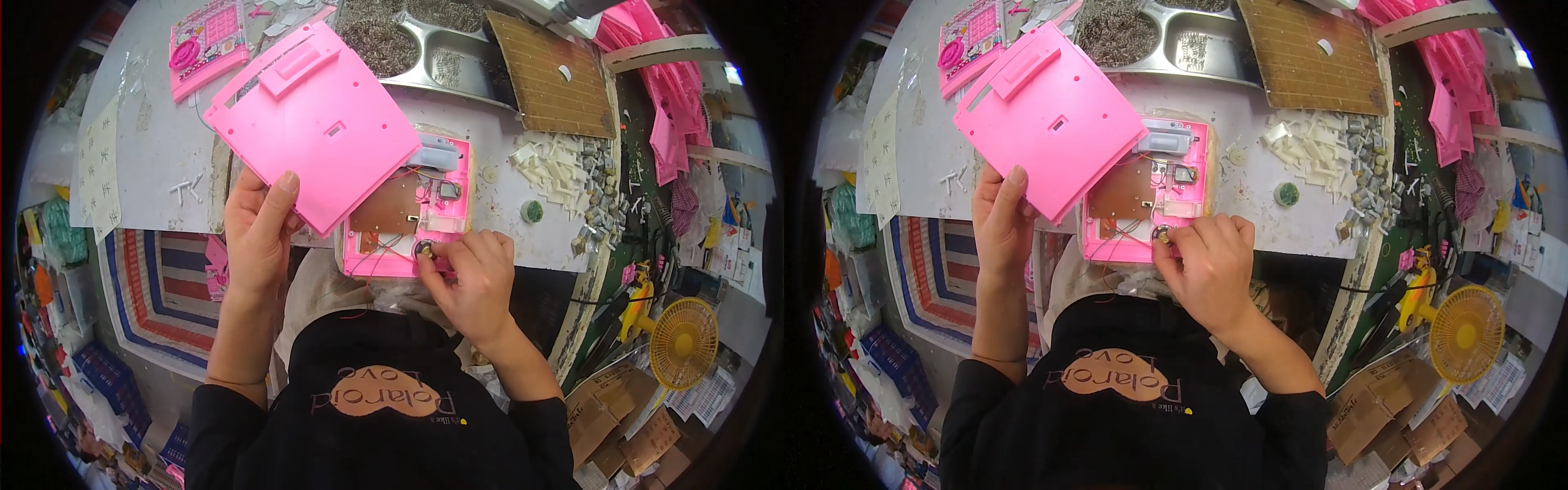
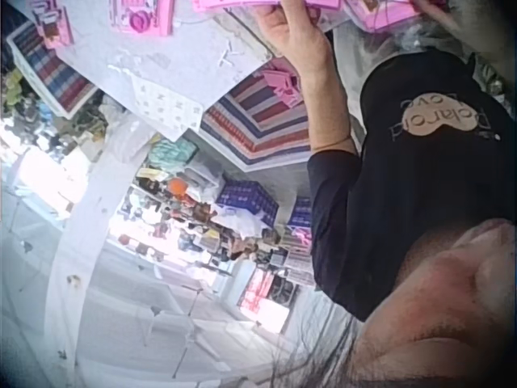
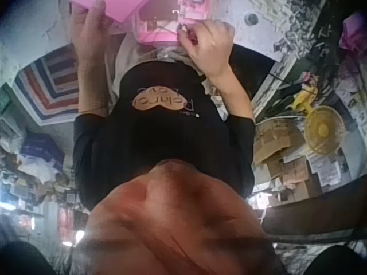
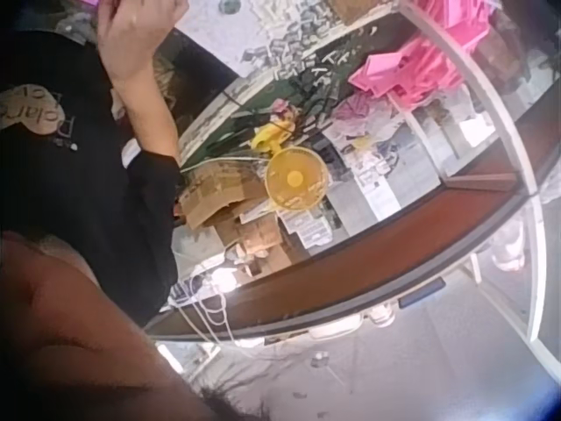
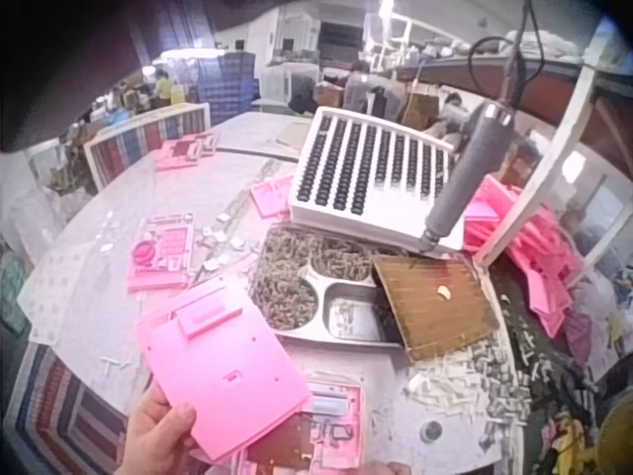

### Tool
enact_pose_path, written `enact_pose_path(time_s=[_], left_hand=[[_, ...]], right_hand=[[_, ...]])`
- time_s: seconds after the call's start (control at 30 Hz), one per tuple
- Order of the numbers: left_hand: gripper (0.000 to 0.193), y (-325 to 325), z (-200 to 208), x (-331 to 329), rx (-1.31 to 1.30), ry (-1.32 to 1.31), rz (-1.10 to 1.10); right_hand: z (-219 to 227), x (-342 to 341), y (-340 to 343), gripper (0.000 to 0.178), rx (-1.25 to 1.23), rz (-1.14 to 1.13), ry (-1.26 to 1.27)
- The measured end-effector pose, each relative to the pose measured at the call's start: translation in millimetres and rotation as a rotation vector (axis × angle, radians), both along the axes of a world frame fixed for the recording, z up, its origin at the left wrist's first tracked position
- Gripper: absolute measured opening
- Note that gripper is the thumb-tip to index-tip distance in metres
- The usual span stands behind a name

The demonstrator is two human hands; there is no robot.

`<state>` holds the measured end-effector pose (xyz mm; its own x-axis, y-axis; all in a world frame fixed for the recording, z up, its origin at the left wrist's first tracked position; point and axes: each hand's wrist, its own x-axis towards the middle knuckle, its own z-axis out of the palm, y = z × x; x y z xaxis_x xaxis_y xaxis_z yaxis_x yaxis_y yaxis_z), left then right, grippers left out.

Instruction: Assembling a pink toy camera by soldering internal components and screwing the outer shell together.

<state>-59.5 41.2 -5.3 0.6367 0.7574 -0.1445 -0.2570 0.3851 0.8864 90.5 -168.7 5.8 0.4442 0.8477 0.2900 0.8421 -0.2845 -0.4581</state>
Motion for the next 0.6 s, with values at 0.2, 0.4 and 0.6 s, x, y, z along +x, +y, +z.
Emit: enact_pose_path(time_s=[0.2,0.4,0.6], left_hand=[[0.021,1.7,-2.7,-2.8,-0.015,-0.037,0.000],[0.021,0.3,-2.9,-3.2,-0.021,-0.029,0.002],[0.020,-0.6,-5.1,-4.4,-0.010,-0.043,-0.006]], right_hand=[[1.9,-2.6,2.5,0.015,-0.015,0.014,0.007],[-0.9,-2.2,0.8,0.017,-0.032,0.019,0.017],[7.8,5.6,5.6,0.016,-0.055,0.027,0.056]])
